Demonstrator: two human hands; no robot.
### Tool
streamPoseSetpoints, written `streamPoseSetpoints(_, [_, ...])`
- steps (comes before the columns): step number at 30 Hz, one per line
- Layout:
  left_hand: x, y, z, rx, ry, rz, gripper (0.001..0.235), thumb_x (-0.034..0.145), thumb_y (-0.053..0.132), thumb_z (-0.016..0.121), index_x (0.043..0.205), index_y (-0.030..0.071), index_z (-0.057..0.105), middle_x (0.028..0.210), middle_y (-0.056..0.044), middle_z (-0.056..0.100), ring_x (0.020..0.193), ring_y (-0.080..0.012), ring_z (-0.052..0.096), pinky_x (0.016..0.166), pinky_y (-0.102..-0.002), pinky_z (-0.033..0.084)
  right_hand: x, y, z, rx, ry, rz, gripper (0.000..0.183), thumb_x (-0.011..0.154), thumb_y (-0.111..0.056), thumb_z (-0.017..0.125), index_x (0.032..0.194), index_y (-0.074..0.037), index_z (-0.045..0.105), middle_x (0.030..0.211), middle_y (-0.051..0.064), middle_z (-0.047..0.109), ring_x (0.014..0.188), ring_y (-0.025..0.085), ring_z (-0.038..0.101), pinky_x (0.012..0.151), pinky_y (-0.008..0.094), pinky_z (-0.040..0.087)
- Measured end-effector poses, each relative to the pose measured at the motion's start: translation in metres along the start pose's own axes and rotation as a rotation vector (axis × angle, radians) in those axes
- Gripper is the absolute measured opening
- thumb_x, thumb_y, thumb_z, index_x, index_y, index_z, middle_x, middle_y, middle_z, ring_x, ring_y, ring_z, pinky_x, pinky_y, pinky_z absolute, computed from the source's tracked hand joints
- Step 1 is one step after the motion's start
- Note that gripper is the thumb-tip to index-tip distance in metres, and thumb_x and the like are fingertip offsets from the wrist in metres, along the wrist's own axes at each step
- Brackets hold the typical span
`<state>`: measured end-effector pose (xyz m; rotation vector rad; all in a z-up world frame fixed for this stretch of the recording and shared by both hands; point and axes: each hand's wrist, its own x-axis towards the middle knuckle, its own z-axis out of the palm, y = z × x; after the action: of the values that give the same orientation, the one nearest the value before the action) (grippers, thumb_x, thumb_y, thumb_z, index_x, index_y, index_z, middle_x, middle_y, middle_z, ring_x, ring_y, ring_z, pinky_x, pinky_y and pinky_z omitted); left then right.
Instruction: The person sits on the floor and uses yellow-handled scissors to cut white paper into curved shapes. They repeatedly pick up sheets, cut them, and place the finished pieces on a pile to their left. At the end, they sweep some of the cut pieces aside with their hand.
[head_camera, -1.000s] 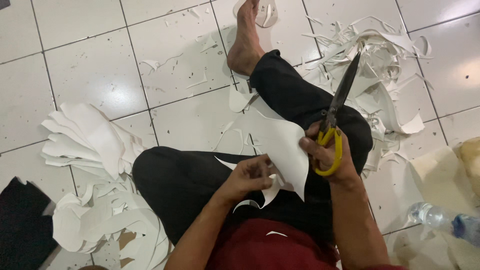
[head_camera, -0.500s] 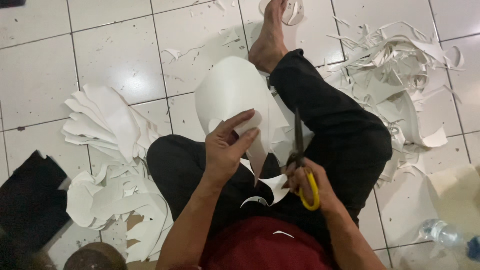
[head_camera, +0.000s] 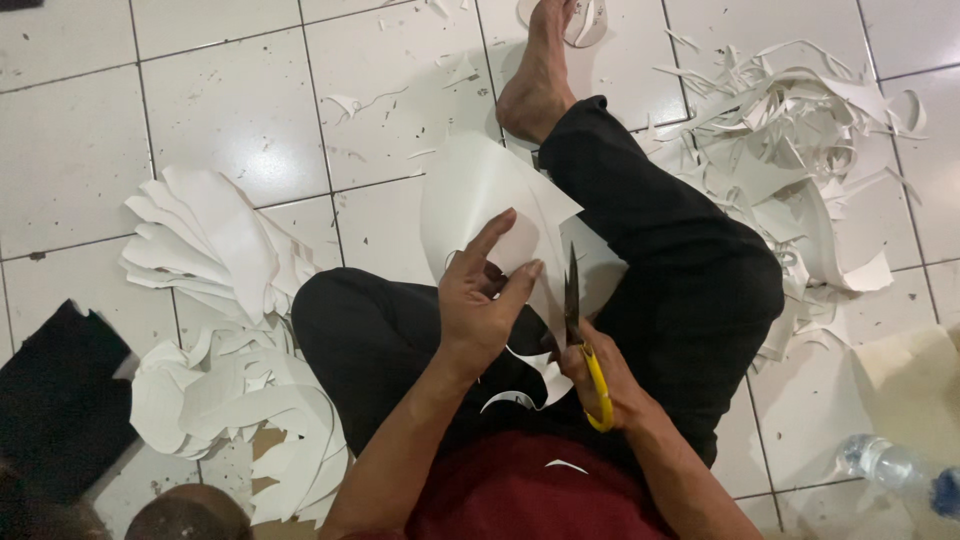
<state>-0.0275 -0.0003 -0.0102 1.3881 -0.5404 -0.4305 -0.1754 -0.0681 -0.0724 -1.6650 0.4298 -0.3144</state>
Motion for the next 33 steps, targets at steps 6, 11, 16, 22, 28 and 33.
streamPoseSetpoints(6, [0.004, 0.000, -0.003, -0.008, -0.036, 0.024, 0.050, 0.077, 0.002, 0.072, 0.125, 0.010, 0.057, 0.078, -0.004, 0.038, 0.065, -0.0031, 0.050, 0.053, -0.023, 0.055, -0.001, 0.006, 0.002, 0.038, 0.035, 0.086, 0.024, 0.087, -0.025, 0.044, 0.074, -0.007, 0.054, 0.051, 0.005, 0.052, 0.048, 0.017, 0.046, 0.046, 0.030, 0.038])
streamPoseSetpoints(11, [0.004, -0.001, -0.004, -0.012, -0.059, 0.025, 0.052, 0.078, 0.001, 0.072, 0.126, 0.011, 0.056, 0.077, -0.005, 0.038, 0.063, -0.0080, 0.055, 0.051, -0.024, 0.056, -0.003, 0.011, 0.008, 0.044, 0.080, 0.048, 0.029, 0.089, -0.029, 0.042, 0.071, -0.009, 0.053, 0.048, 0.002, 0.049, 0.042, 0.014, 0.046, 0.042, 0.028, 0.038])
streamPoseSetpoints(16, [0.005, 0.000, -0.007, 0.005, -0.060, 0.033, 0.051, 0.079, 0.002, 0.071, 0.126, 0.012, 0.055, 0.079, -0.008, 0.041, 0.063, -0.0124, 0.059, 0.050, -0.025, 0.055, -0.002, -0.002, 0.015, 0.082, 0.164, 0.024, 0.028, 0.089, -0.013, 0.043, 0.063, -0.010, 0.052, 0.039, -0.001, 0.048, 0.035, 0.009, 0.043, 0.036, 0.022, 0.035])
streamPoseSetpoints(22, [0.004, 0.006, -0.008, 0.029, -0.193, 0.029, 0.048, 0.076, 0.001, 0.072, 0.121, 0.012, 0.059, 0.074, -0.011, 0.044, 0.058, -0.0130, 0.058, 0.046, -0.027, 0.051, 0.006, -0.012, 0.006, 0.052, 0.116, -0.021, 0.026, 0.090, -0.025, 0.042, 0.071, -0.010, 0.052, 0.048, 0.001, 0.051, 0.043, 0.014, 0.047, 0.043, 0.027, 0.039])
streamPoseSetpoints(28, [0.004, 0.008, -0.011, 0.045, -0.202, 0.020, 0.048, 0.076, 0.003, 0.073, 0.121, 0.015, 0.061, 0.068, -0.008, 0.044, 0.062, -0.0099, 0.058, 0.045, -0.026, 0.050, 0.007, -0.014, 0.014, -0.025, 0.231, -0.020, 0.030, 0.090, -0.019, 0.043, 0.062, -0.011, 0.048, 0.044, 0.003, 0.046, 0.042, 0.012, 0.039, 0.041, 0.026, 0.035])
streamPoseSetpoints(33, [0.006, 0.016, -0.010, -0.028, -0.317, -0.059, 0.045, 0.077, 0.001, 0.069, 0.120, 0.013, 0.062, 0.070, -0.008, 0.051, 0.072, -0.0109, 0.055, 0.054, -0.030, 0.053, 0.010, -0.026, 0.009, 0.055, 0.155, -0.013, 0.030, 0.091, -0.019, 0.036, 0.066, -0.011, 0.051, 0.047, 0.000, 0.053, 0.045, 0.012, 0.047, 0.044, 0.026, 0.041])
